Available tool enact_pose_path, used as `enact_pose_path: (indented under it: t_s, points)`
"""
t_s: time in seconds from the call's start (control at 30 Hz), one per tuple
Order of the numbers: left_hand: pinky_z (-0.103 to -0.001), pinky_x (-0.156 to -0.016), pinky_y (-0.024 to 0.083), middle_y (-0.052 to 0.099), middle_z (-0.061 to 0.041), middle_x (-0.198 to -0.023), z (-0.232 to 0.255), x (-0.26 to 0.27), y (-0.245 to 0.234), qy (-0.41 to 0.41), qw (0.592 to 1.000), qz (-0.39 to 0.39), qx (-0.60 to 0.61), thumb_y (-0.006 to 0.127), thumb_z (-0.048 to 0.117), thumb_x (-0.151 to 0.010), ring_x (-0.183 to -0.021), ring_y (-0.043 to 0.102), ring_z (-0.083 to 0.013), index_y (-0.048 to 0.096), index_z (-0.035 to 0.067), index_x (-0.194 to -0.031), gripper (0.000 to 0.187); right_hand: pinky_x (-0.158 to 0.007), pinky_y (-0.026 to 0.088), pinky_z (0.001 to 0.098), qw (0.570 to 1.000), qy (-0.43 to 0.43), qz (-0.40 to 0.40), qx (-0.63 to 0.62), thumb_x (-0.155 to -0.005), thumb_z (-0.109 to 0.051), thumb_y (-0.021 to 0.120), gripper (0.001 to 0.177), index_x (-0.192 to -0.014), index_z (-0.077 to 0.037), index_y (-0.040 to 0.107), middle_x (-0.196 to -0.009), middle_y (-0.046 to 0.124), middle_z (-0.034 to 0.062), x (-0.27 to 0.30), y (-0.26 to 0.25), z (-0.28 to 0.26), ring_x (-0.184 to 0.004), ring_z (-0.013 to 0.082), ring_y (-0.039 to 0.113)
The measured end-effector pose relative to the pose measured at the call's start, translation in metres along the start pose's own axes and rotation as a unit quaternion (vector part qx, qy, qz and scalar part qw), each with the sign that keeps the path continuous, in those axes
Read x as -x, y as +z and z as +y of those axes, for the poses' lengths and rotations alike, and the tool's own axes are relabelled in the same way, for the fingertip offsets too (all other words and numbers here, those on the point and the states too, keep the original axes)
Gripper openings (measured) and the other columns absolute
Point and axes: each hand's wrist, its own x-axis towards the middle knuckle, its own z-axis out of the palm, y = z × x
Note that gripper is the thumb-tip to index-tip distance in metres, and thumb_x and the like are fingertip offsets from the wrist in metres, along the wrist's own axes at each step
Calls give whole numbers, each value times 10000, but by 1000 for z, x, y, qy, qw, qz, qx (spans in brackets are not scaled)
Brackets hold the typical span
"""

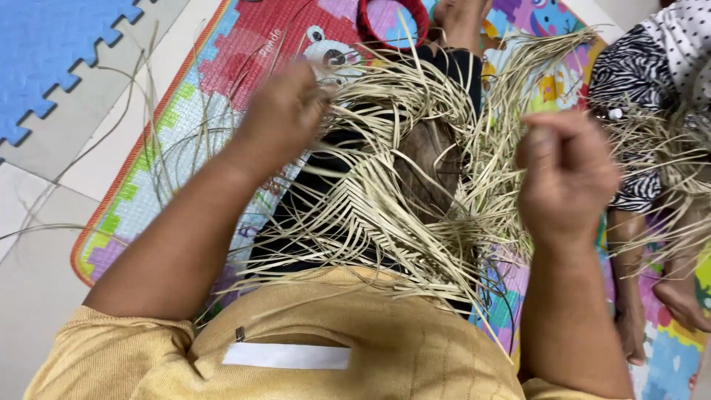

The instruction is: Weaving natural plant fibers around a central core to create a circular object, likely a basket or hat.

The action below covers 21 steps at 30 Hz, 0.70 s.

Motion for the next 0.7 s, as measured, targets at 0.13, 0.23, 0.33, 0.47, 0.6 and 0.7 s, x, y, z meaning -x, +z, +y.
enact_pose_path:
  t_s: [0.13,0.23,0.33,0.47,0.6,0.7]
  points:
    - [-566,-1076,414,481,-298,-1324,-14,7,-36,48,965,210,-152,946,53,-930,-1241,487,-476,393,-45,-1393,728,-659,499,375,969,-199,-80,119,-896,244,677,304,-1120,40,714,-898,686,139,17,40,-25,-724,239,576]
    - [-568,-1512,52,-55,-280,-1737,6,48,-54,-146,939,197,-242,1130,451,-1371,-1686,-50,-467,16,26,-1689,1235,-747,487,388,946,-257,-121,153,-907,145,629,448,-1327,-11,612,-837,611,42,30,63,-29,-750,205,525]
    - [-585,-1511,280,172,-94,-1740,49,68,-56,34,947,252,-195,933,215,-1223,-1698,233,-349,156,149,-1688,908,-793,533,364,947,-248,-153,136,-908,107,682,243,-1133,26,639,-971,735,101,27,75,-42,-834,208,656]
    - [-525,-1159,264,568,-113,-1271,70,85,-11,189,973,64,-120,803,267,-931,-1268,435,-304,708,112,-1159,292,-720,516,359,949,-245,-160,116,-886,45,746,202,-1048,10,631,-861,702,88,32,83,-48,-750,212,635]
    - [-514,-1087,323,687,-65,-1079,70,87,2,191,975,32,-106,805,170,-898,-1171,534,-264,745,99,-1015,149,-671,489,325,947,-247,-169,114,-842,73,695,212,-1005,-27,603,-776,663,43,38,92,-46,-714,175,632]
    - [-478,-1038,327,694,-58,-968,60,93,9,190,975,26,-114,798,159,-920,-1074,589,-248,691,100,-961,129,-686,498,317,947,-231,-193,112,-870,51,744,207,-1013,-31,620,-754,642,37,43,94,-49,-716,173,630]
